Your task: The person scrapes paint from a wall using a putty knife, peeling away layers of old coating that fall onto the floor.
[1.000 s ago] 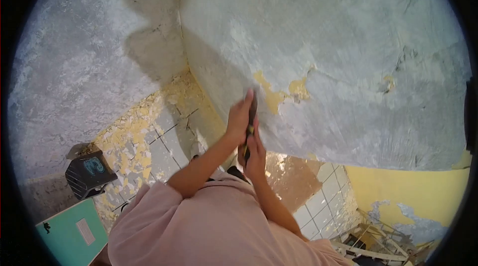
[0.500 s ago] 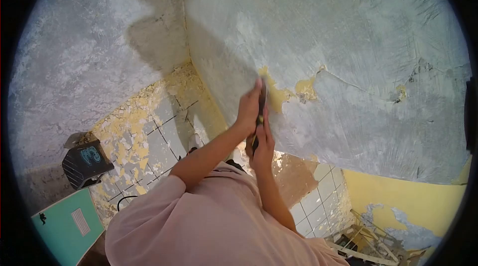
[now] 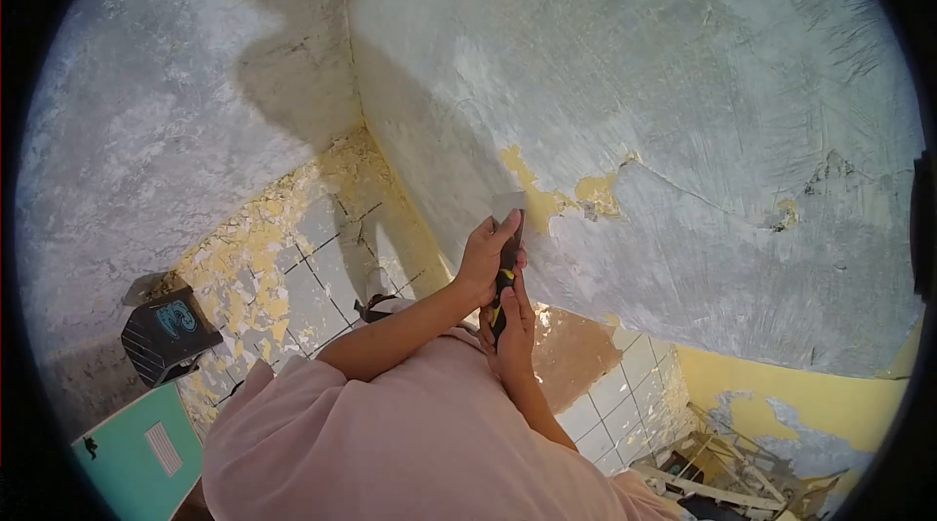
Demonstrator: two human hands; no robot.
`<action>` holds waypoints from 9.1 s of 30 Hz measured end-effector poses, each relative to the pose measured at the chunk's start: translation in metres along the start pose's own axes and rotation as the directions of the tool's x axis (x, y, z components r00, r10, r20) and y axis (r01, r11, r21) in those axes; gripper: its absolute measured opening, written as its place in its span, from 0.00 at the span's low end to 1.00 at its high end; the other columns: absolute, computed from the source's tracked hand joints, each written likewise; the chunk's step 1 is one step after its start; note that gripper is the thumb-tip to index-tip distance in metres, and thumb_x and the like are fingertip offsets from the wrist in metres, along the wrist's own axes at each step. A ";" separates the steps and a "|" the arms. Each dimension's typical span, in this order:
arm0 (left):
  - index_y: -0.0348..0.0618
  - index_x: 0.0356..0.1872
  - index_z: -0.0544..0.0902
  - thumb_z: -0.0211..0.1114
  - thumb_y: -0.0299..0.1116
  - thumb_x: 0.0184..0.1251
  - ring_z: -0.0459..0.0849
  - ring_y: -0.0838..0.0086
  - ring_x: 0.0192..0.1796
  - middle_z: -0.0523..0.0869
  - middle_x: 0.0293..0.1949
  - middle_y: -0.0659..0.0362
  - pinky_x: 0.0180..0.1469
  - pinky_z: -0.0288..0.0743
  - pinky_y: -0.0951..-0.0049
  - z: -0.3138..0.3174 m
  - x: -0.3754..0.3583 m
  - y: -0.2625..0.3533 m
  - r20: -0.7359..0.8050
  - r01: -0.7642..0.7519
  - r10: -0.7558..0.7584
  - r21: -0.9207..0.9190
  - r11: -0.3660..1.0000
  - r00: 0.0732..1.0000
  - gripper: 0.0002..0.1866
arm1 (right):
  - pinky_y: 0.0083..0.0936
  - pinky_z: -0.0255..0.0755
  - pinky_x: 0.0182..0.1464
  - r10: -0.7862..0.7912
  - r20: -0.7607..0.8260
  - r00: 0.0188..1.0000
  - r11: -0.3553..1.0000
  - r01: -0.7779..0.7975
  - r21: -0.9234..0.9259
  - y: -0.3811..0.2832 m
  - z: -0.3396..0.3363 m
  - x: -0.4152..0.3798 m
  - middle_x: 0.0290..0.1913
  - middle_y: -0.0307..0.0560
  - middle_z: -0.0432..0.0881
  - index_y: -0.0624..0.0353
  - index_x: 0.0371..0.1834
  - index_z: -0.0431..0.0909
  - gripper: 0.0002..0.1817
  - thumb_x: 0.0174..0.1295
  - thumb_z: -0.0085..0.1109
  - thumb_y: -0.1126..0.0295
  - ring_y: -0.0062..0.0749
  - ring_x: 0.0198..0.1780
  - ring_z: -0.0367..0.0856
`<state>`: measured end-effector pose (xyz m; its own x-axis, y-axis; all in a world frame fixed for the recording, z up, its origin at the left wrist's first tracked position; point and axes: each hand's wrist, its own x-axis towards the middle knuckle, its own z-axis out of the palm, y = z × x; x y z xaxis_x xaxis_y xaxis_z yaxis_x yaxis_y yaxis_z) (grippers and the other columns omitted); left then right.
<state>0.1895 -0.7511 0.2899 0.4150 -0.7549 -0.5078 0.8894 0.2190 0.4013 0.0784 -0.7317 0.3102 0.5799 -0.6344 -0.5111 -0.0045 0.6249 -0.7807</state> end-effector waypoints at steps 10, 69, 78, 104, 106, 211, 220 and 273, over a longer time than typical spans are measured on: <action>0.45 0.29 0.69 0.65 0.47 0.58 0.72 0.79 0.18 0.73 0.20 0.62 0.18 0.67 0.81 0.002 0.009 0.024 0.017 -0.055 0.055 0.002 0.998 0.998 0.19 | 0.12 0.51 0.12 -0.090 0.044 0.995 0.994 0.093 -0.062 -0.003 0.019 0.017 0.19 0.37 0.66 0.43 0.70 0.50 0.26 0.69 0.41 0.64 0.15 0.12 0.56; 0.46 0.32 0.68 0.62 0.51 0.59 0.76 0.77 0.21 0.74 0.22 0.61 0.22 0.71 0.79 -0.026 -0.029 -0.035 0.029 0.217 -0.219 0.060 0.974 0.975 0.20 | 0.13 0.52 0.13 -0.087 -0.042 0.995 0.985 0.080 -0.155 0.036 -0.040 -0.035 0.17 0.37 0.66 0.45 0.69 0.55 0.23 0.70 0.39 0.65 0.14 0.12 0.57; 0.48 0.35 0.66 0.60 0.52 0.61 0.77 0.74 0.27 0.74 0.25 0.60 0.30 0.73 0.76 -0.026 -0.032 -0.059 0.182 0.289 -0.284 -0.004 0.957 0.941 0.20 | 0.12 0.50 0.13 -0.038 -0.087 0.995 0.983 0.022 -0.180 0.024 -0.056 -0.052 0.18 0.36 0.65 0.47 0.67 0.58 0.22 0.69 0.40 0.63 0.15 0.12 0.57; 0.50 0.29 0.68 0.57 0.55 0.61 0.69 0.78 0.21 0.68 0.22 0.64 0.27 0.69 0.76 0.003 -0.021 -0.059 0.073 0.147 -0.144 -0.043 0.988 0.987 0.19 | 0.11 0.51 0.16 -0.197 0.086 0.977 0.928 0.214 -0.304 0.006 -0.069 -0.026 0.20 0.33 0.65 0.52 0.68 0.56 0.23 0.69 0.38 0.70 0.13 0.15 0.56; 0.50 0.28 0.68 0.58 0.55 0.61 0.69 0.78 0.21 0.68 0.22 0.64 0.27 0.69 0.76 0.003 -0.020 -0.060 0.067 0.140 -0.137 -0.045 0.989 0.988 0.19 | 0.11 0.51 0.16 -0.192 0.086 0.978 0.932 0.209 -0.298 0.006 -0.070 -0.025 0.20 0.33 0.65 0.51 0.68 0.56 0.23 0.69 0.38 0.69 0.13 0.15 0.56; 0.42 0.19 0.73 0.56 0.49 0.64 0.72 0.82 0.16 0.73 0.18 0.62 0.13 0.66 0.86 0.024 -0.031 -0.032 0.291 0.437 -0.331 -0.502 0.746 0.898 0.22 | 0.19 0.67 0.16 0.032 0.010 0.999 0.987 -0.030 -0.157 -0.068 0.003 -0.084 0.50 0.51 0.70 0.51 0.70 0.35 0.35 0.67 0.43 0.57 0.33 0.39 0.78; 0.45 0.19 0.68 0.59 0.53 0.61 0.64 0.84 0.11 0.67 0.12 0.66 0.11 0.58 0.87 0.027 -0.031 -0.024 0.096 0.380 -0.373 -0.388 0.840 0.923 0.23 | 0.14 0.46 0.12 0.036 -0.059 0.998 0.977 -0.047 -0.210 -0.054 0.006 -0.072 0.23 0.40 0.65 0.46 0.70 0.45 0.27 0.69 0.37 0.64 0.17 0.13 0.56; 0.47 0.25 0.64 0.49 0.56 0.66 0.60 0.83 0.13 0.63 0.15 0.66 0.16 0.59 0.83 0.020 -0.016 -0.012 -0.012 0.204 -0.204 -0.012 0.979 0.979 0.23 | 0.14 0.48 0.12 -0.072 -0.114 0.991 0.997 0.075 0.030 -0.024 0.012 -0.049 0.19 0.37 0.64 0.55 0.70 0.51 0.27 0.67 0.41 0.65 0.16 0.12 0.54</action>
<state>0.1679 -0.7541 0.3083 0.2274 -0.7764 -0.5877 0.9575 0.0682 0.2803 0.0598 -0.7105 0.3582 0.4819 -0.7253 -0.4917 0.0636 0.5886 -0.8059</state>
